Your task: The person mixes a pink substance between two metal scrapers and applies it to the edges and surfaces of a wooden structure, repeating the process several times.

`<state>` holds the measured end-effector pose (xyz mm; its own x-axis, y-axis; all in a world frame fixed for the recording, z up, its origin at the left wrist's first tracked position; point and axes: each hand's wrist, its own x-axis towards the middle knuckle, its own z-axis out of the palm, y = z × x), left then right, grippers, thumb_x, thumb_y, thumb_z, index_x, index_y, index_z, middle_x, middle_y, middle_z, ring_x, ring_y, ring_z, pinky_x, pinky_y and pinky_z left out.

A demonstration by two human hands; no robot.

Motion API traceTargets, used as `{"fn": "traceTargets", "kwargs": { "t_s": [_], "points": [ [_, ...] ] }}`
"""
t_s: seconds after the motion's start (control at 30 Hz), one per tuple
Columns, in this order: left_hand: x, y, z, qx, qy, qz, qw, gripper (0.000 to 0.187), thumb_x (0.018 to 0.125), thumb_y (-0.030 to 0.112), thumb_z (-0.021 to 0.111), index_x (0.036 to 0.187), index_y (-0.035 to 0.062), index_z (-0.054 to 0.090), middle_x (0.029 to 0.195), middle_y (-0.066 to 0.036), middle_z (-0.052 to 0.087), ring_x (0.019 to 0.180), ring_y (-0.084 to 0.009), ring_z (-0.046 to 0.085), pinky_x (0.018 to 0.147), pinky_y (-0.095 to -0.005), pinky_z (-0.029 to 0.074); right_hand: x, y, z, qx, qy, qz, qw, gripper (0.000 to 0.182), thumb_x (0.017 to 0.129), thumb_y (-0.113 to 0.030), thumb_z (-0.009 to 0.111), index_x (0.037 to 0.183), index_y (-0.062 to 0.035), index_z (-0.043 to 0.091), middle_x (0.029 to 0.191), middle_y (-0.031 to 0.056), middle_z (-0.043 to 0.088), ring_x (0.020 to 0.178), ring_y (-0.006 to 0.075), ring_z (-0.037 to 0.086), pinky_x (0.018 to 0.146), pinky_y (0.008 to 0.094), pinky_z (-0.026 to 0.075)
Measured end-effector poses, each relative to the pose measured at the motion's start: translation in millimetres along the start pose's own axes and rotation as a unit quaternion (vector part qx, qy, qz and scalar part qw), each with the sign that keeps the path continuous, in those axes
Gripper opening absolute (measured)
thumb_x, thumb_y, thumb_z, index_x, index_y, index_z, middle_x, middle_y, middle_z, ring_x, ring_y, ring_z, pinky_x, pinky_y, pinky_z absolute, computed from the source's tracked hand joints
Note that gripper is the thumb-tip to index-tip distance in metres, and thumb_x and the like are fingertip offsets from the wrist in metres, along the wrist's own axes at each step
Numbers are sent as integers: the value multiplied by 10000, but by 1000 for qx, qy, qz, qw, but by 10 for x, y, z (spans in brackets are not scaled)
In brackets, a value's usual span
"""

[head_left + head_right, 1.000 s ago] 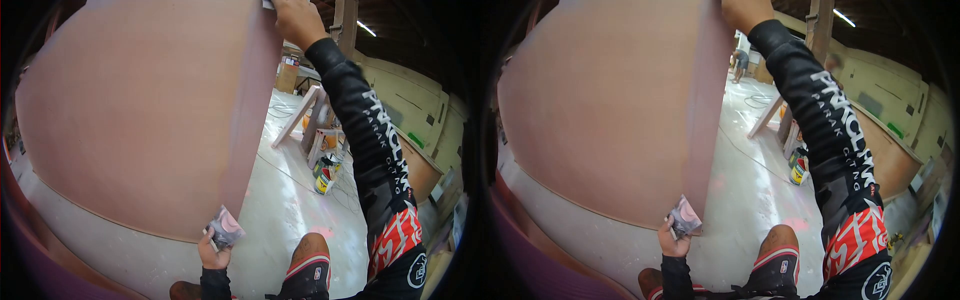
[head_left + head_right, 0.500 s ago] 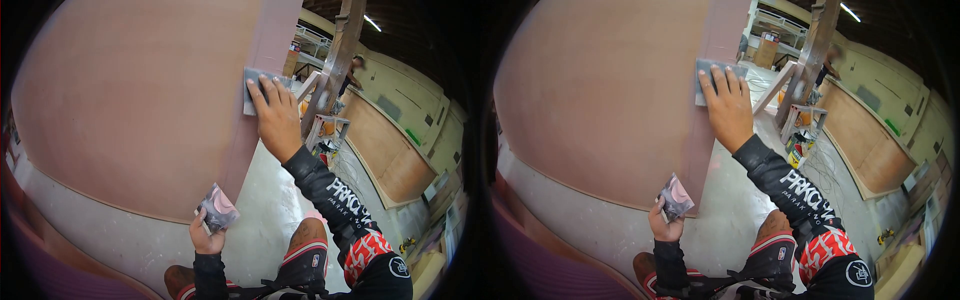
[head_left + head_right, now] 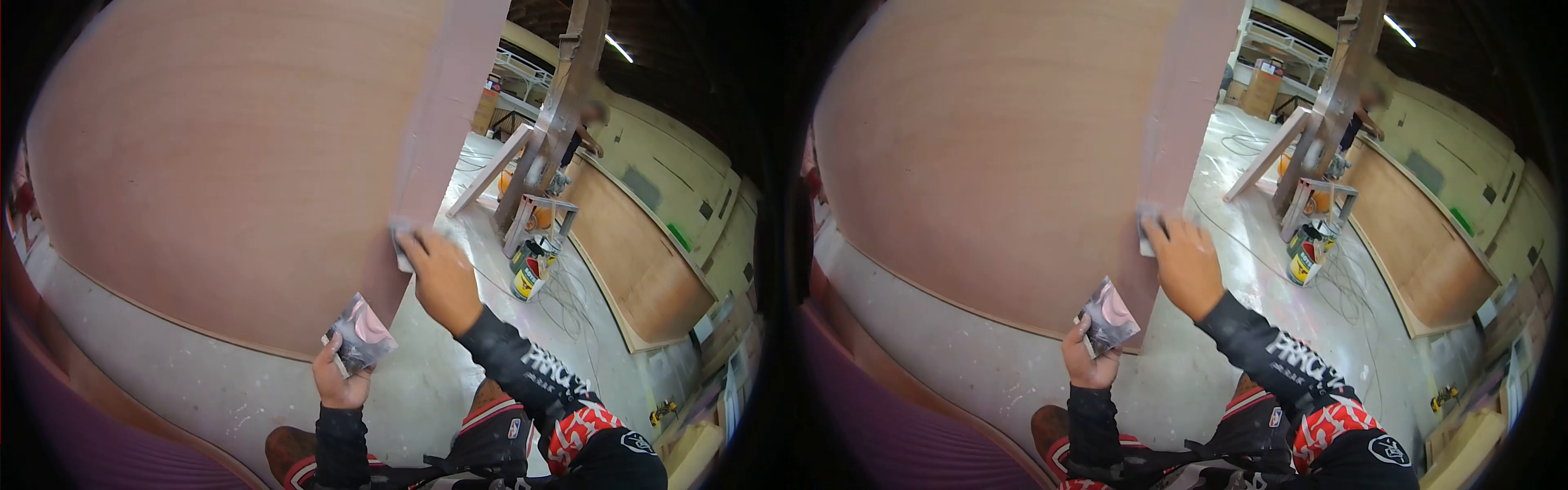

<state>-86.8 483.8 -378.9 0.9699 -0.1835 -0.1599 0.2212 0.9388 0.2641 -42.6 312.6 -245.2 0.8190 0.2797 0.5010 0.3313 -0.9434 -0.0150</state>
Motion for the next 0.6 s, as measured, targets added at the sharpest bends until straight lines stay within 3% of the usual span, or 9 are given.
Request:
{"fn": "traceTargets", "kwargs": {
  "t_s": [0.03,0.1,0.2,0.3,0.37,0.43,0.53,0.57,0.6],
  "points": [
    [7,-1,-32,-8,-2,-12,1000,270,915,232,543,1154,113,577,1029,-29,671,891,-215,655,676,-370,503,-100,-30,-54,1,2,-4,1000,579,774,15,561,1343,-83,513,1362,162,490,1267,367,463,1053,459,368],
    [51,8,-143,-16,-3,-23,1000,266,915,227,545,1153,114,582,1030,-28,674,891,-212,661,673,-362,510,-302,-83,-92,263,-5,-141,954,661,709,110,542,1346,-61,506,1374,181,478,1311,378,427,1076,454,365],
    [76,40,-304,-35,-66,-82,994,258,917,210,544,1152,114,590,1029,-25,681,884,-206,674,680,-350,529,-653,-146,-60,356,-13,-233,905,752,650,177,508,1364,-60,489,1399,181,461,1336,397,395,1098,455,354],
    [26,87,-244,-97,-97,-136,981,264,928,174,518,1164,74,580,1042,-53,684,914,-222,693,694,-370,607,-909,-82,121,389,-85,-200,895,816,607,196,489,1379,-69,482,1419,178,444,1328,406,404,1116,439,339],
    [-111,290,-100,-76,-26,-49,996,291,935,166,510,1195,50,570,1090,-66,677,951,-212,686,734,-353,605,-996,259,282,366,-106,-162,910,821,606,198,462,1382,-70,483,1386,179,483,1312,396,431,1105,428,355],
    [-205,419,3,-29,-79,-11,996,320,944,173,508,1229,37,557,1134,-83,668,1004,-212,674,792,-354,596,-959,655,433,279,-130,-165,937,815,571,167,450,1357,-39,509,1363,205,524,1318,347,456,1111,403,338],
    [-176,412,-33,-31,-64,44,996,318,953,181,509,1233,40,561,1132,-95,670,1026,-235,666,852,-407,572,-422,740,-48,246,142,-44,958,562,792,104,454,1351,46,472,1361,229,522,1276,335,501,1079,371,361],
    [-152,348,-74,-28,-62,40,997,318,953,181,509,1233,40,561,1132,-95,670,1026,-235,666,852,-407,572,-199,790,-168,263,178,86,944,504,851,41,470,1353,78,449,1315,245,554,1252,301,527,1070,351,364],
    [-139,281,-124,-30,-71,22,997,312,950,180,511,1223,39,565,1130,-95,670,1022,-236,667,848,-411,572,25,812,-260,311,259,48,913,503,863,29,460,1362,89,432,1298,241,563,1236,278,536,1066,339,366]
  ]
}}
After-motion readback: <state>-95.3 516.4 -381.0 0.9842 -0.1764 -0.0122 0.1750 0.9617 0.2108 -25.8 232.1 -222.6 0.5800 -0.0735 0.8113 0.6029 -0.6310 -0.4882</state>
